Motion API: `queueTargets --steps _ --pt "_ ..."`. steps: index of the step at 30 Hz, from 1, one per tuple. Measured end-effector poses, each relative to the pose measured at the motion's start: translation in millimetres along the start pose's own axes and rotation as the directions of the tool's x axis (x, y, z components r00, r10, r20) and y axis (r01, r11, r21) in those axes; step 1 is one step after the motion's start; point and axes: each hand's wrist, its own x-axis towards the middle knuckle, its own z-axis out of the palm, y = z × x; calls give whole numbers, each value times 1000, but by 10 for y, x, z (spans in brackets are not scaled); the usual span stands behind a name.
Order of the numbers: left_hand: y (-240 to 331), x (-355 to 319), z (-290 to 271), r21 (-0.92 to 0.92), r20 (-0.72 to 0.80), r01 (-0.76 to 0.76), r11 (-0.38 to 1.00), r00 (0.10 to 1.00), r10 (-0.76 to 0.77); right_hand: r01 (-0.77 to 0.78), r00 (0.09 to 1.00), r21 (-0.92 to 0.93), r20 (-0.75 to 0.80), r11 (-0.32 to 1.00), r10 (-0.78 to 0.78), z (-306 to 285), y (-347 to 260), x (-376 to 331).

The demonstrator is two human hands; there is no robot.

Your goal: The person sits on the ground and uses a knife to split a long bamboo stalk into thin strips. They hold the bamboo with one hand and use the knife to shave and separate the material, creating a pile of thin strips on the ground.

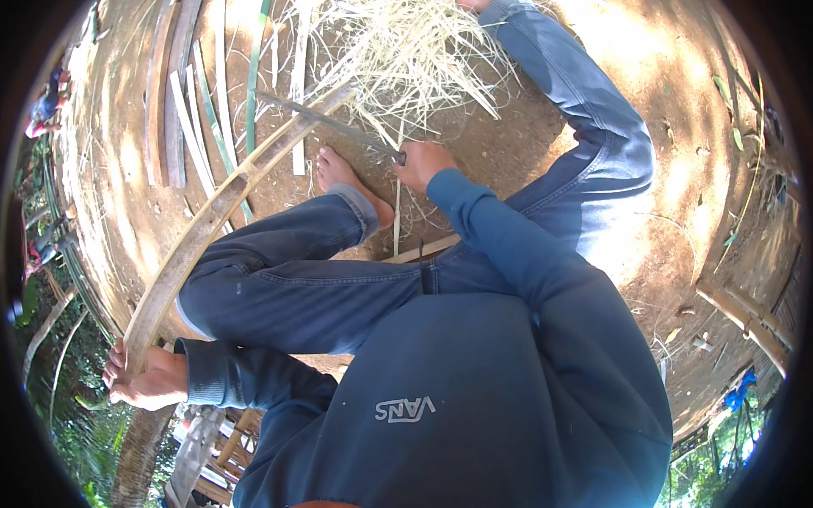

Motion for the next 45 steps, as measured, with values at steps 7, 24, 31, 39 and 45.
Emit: queueTargets --steps 7,24,31,39,45 --pt "5 18 -53 -61 13 53 997 999 -52 -142 986 -72 78 987 147 -17 134 113" --pt "-10 119 -161 -245 185 199 949 970 -156 -347 932 -73 90 935 352 13 562 283" --pt "-181 565 -148 -406 480 526 747 818 -315 -348 932 194 180 917 315 14 622 298" --pt "-263 728 350 -160 231 387 908 909 -347 -347 935 290 185 892 304 -310 85 -31" --pt "-318 629 727 -4 155 173 985 973 -170 158 980 206 -148 966 -129 -307 -392 -415"
